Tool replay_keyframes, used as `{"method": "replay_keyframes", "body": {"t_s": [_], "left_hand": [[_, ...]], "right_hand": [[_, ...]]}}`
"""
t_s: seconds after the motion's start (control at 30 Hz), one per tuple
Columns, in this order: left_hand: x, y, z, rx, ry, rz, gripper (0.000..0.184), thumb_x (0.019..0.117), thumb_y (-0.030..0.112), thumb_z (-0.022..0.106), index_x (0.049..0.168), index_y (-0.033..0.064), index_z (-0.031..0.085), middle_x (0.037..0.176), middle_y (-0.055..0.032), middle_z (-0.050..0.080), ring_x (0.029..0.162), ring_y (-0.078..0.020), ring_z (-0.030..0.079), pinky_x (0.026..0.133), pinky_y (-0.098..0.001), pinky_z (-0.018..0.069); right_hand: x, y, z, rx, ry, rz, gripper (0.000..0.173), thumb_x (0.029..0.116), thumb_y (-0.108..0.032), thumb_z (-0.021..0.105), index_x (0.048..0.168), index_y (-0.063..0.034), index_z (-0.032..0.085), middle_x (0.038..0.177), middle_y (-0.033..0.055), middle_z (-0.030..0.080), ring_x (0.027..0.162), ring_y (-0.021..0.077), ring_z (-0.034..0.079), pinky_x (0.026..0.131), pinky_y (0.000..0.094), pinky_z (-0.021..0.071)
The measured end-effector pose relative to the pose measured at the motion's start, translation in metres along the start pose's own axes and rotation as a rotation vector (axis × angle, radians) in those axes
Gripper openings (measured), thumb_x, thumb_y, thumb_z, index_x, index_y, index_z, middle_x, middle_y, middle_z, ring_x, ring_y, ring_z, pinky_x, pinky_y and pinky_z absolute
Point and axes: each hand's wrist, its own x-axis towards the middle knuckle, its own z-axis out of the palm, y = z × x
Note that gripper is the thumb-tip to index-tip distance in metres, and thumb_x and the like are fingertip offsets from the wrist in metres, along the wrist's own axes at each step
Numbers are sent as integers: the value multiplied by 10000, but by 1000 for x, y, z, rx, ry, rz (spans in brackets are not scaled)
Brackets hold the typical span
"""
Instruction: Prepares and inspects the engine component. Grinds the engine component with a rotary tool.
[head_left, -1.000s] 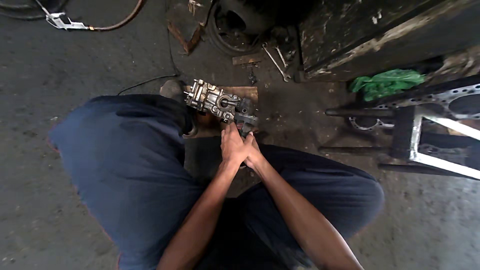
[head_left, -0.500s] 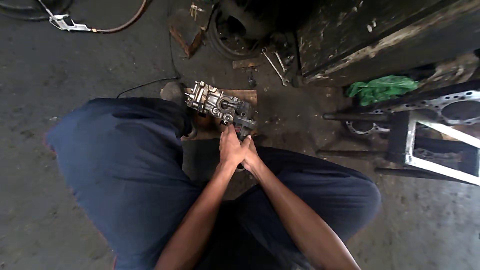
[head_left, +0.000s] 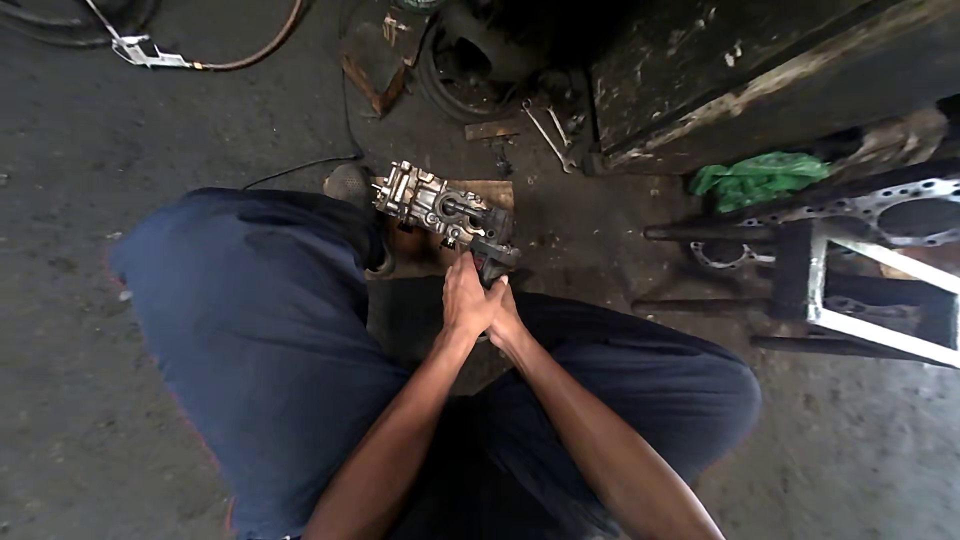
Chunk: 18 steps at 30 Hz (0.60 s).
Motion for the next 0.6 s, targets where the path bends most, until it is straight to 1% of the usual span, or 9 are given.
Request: {"method": "replay_keyframes", "body": {"t_s": [0.03, 0.07, 0.1, 0.17, 0.23, 0.33, 0.4, 0.5, 0.6], "left_hand": [[-1, 0, 0, 5, -2, 5, 651, 933, 374, 726, 1419, -10, 527, 1342, -197, 627, 1281, -314, 591, 1107, -482, 467], [-2, 0, 0, 8, -7, 9, 647, 936, 375, 722, 1418, -10, 528, 1338, -196, 629, 1276, -314, 594, 1105, -484, 467], [-3, 1, 0, 6, -12, 11, 651, 938, 377, 721, 1422, -10, 523, 1339, -197, 628, 1278, -315, 593, 1105, -486, 466], [-5, 0, 0, -5, -15, 16, 675, 926, 388, 730, 1429, -11, 518, 1335, -198, 631, 1276, -315, 596, 1102, -491, 471], [-6, 0, 0, -18, -15, 18, 685, 918, 403, 739, 1424, -3, 521, 1323, -190, 639, 1268, -306, 603, 1098, -494, 477], [-7, -2, 0, -48, 10, 32, 700, 907, 415, 749, 1426, 5, 520, 1282, -184, 662, 1231, -294, 631, 1081, -490, 495], [-8, -4, 1, -77, 18, 35, 704, 905, 416, 753, 1429, 10, 517, 1257, -177, 674, 1208, -283, 645, 1063, -485, 511], [-6, -7, 1, -157, 6, 29, 712, 899, 405, 769, 1439, 23, 505, 1239, -163, 687, 1190, -259, 659, 1051, -476, 527], [-8, -6, 0, -237, -3, 31, 727, 898, 386, 784, 1457, 27, 488, 1241, -156, 690, 1195, -234, 658, 1066, -455, 524]], "right_hand": [[0, 3, -2, 6, -7, -5, 565, 949, -45, 647, 1452, 36, 402, 1268, 179, 618, 1117, 167, 648, 980, 312, 548], [-1, 3, -1, 19, -3, -13, 545, 939, -42, 662, 1420, 28, 416, 1216, 164, 639, 1079, 165, 667, 949, 316, 571], [-3, 2, -1, 25, -1, -18, 545, 931, -36, 673, 1411, 26, 423, 1198, 157, 646, 1068, 166, 672, 942, 319, 577], [-2, 6, -7, -17, -7, -27, 550, 931, -49, 687, 1422, 14, 446, 1231, 153, 647, 1113, 175, 659, 987, 338, 554], [-2, 7, -11, -70, -8, -61, 555, 929, -63, 701, 1421, 8, 457, 1250, 148, 645, 1136, 176, 650, 1006, 344, 543], [-3, 5, -11, -144, -5, -126, 579, 900, -65, 733, 1413, 9, 474, 1257, 137, 651, 1156, 169, 648, 1024, 345, 540], [-6, -1, -7, -210, 10, -142, 573, 912, -83, 734, 1413, 11, 474, 1254, 126, 656, 1162, 147, 647, 1032, 327, 536], [-9, -11, -4, -308, 36, -178, 567, 914, -99, 736, 1403, 30, 479, 1233, 129, 665, 1136, 129, 655, 1020, 305, 539], [-14, -18, -1, -389, 46, -208, 570, 925, -127, 693, 1420, 35, 462, 1248, 136, 654, 1139, 122, 648, 1018, 292, 540]]}}
